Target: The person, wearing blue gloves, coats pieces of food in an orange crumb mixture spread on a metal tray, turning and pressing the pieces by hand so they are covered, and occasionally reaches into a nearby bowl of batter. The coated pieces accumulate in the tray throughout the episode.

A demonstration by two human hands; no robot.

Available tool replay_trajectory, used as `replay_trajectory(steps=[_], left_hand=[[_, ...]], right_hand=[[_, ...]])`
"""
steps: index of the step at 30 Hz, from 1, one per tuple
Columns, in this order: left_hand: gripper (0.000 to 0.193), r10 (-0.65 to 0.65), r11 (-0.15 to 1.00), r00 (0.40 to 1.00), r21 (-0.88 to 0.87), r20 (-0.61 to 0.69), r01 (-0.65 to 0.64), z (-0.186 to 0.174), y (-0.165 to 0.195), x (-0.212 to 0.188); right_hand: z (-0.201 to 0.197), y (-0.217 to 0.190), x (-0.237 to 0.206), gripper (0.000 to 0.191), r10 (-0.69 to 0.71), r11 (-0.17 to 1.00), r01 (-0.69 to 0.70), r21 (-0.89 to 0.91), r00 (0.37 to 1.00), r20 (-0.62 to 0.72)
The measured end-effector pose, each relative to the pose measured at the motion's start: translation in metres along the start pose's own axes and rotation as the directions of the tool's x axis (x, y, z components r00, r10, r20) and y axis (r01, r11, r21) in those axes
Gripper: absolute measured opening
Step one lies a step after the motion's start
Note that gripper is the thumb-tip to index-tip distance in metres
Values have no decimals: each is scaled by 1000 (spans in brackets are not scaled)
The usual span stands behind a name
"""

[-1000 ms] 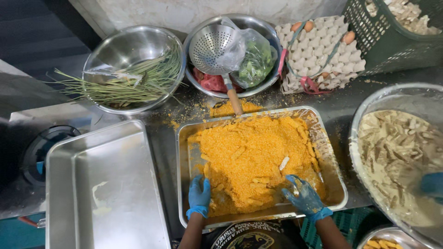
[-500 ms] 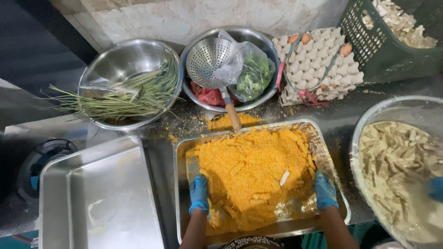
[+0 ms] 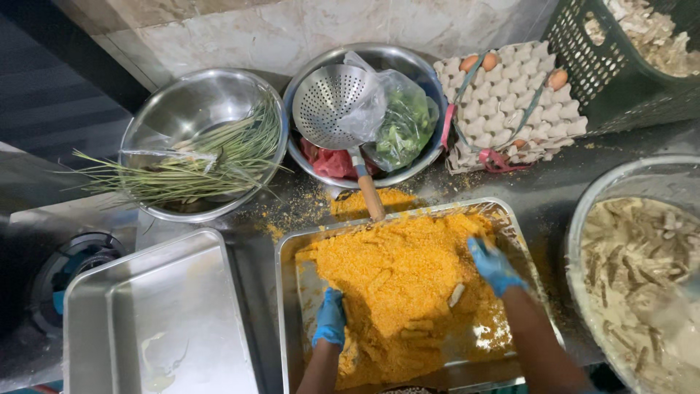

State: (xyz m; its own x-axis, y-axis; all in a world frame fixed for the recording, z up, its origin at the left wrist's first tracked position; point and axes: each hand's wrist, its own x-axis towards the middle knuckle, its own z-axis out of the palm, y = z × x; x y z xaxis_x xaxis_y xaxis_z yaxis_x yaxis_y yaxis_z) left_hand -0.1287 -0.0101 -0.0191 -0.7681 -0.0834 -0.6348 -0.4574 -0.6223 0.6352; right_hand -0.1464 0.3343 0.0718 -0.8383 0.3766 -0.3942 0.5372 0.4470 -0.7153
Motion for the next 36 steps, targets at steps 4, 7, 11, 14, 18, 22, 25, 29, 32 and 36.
replay_trajectory(steps=[4, 7, 11, 14, 18, 22, 25, 29, 32, 36], left_hand=[[45, -247, 961, 964, 101, -100, 256, -17, 8, -7], [52, -276, 950, 958, 130, -82, 284, -26, 11, -12], [61, -370, 924, 927, 133, 62, 359, -14, 3, -10], [62, -380, 924, 914, 29, 143, 380, 10, -7, -8], [69, -336, 942, 892, 112, 301, 317, 46, -24, -17], [80, -547, 763, 688, -54, 477, 644, 73, -41, -34], [81, -461, 821, 783, -134, 418, 555, 94, -50, -49], [83, -493, 785, 740, -132, 458, 605, 104, -55, -52], [83, -445, 891, 876, 190, 186, 412, 81, -41, -37], [89, 77, 569, 992, 813, 99, -125, 15, -34, -35]], right_hand=[[7, 61, -65, 43, -113, 955, 58, -289, 978, -176], [2, 109, -103, 46, -302, 909, 213, -358, 929, -213], [1, 138, -102, 45, 84, 996, -84, 17, 996, -6], [23, 124, -92, 46, 289, 594, -423, 684, 906, 309], [71, 75, -100, 50, 195, 79, -610, 788, 785, 588], [105, 32, -112, 56, 75, -78, -619, 781, 778, 624], [101, 22, -112, 61, 123, -138, -539, 831, 823, 554], [68, 48, -108, 61, 50, 25, -366, 930, 930, 364], [43, 80, -114, 61, 181, 367, -353, 861, 934, 307], [46, 95, -119, 61, 379, 472, -524, 709, 847, 373]])
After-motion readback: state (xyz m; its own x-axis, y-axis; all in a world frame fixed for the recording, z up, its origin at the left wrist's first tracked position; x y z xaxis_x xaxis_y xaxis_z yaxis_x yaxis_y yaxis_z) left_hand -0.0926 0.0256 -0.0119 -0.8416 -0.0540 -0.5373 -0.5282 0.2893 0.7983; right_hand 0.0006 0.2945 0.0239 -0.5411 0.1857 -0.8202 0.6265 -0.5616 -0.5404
